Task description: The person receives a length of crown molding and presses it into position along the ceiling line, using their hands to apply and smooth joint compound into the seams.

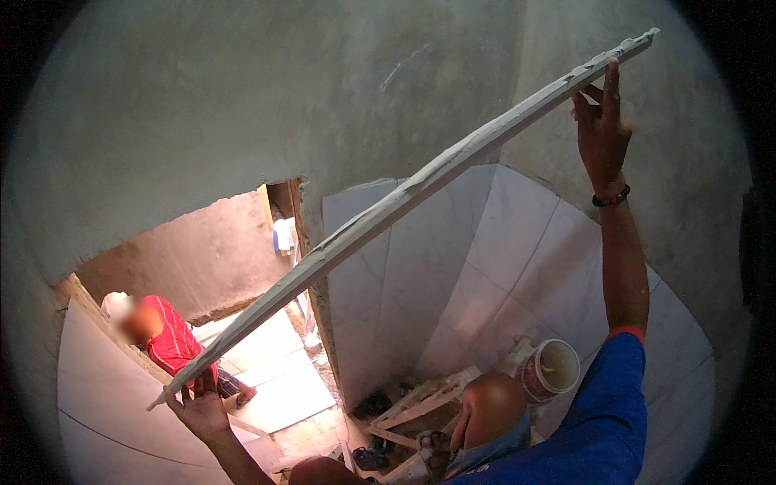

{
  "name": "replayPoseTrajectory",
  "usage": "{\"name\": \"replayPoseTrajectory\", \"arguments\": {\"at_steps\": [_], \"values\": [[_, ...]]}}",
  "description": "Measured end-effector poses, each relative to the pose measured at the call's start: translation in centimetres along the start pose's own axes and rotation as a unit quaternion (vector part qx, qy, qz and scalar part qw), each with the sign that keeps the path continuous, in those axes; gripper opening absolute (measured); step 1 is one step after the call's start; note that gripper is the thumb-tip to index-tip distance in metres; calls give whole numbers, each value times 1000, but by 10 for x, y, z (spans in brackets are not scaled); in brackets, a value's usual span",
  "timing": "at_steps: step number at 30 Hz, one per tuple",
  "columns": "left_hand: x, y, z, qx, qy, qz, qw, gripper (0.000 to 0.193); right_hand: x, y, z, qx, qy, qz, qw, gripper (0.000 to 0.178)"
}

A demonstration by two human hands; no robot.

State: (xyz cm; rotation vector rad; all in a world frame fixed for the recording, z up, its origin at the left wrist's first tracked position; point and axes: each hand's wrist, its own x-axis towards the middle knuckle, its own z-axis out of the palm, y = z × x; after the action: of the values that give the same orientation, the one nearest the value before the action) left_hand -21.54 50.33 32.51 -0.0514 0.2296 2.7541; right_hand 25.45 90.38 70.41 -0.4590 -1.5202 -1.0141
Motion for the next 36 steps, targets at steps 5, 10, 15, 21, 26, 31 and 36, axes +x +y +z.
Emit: {"name": "replayPoseTrajectory", "arguments": {"at_steps": [5,10,15,21,26,31,36], "values": [[-14,-1,24,12,15,31,999,80,-15,18,7,76,3,-3,997,70],[-25,-16,25,-2,-12,26,1000,57,-59,32,17,401,-43,197,894,55],[-36,-33,25,59,-20,19,998,27,-119,94,-7,-135,-160,-151,966,39],[-38,-5,42,58,-40,61,996,27,-111,70,-14,-253,-148,-213,932,38],[-38,9,148,34,-26,67,997,36,-10,64,9,-224,-118,-191,948,41],[-55,6,244,123,3,84,989,58,73,70,20,-43,-120,-68,989,52],[-71,7,308,102,-39,71,992,51,132,113,30,212,-125,14,969,71]]}}
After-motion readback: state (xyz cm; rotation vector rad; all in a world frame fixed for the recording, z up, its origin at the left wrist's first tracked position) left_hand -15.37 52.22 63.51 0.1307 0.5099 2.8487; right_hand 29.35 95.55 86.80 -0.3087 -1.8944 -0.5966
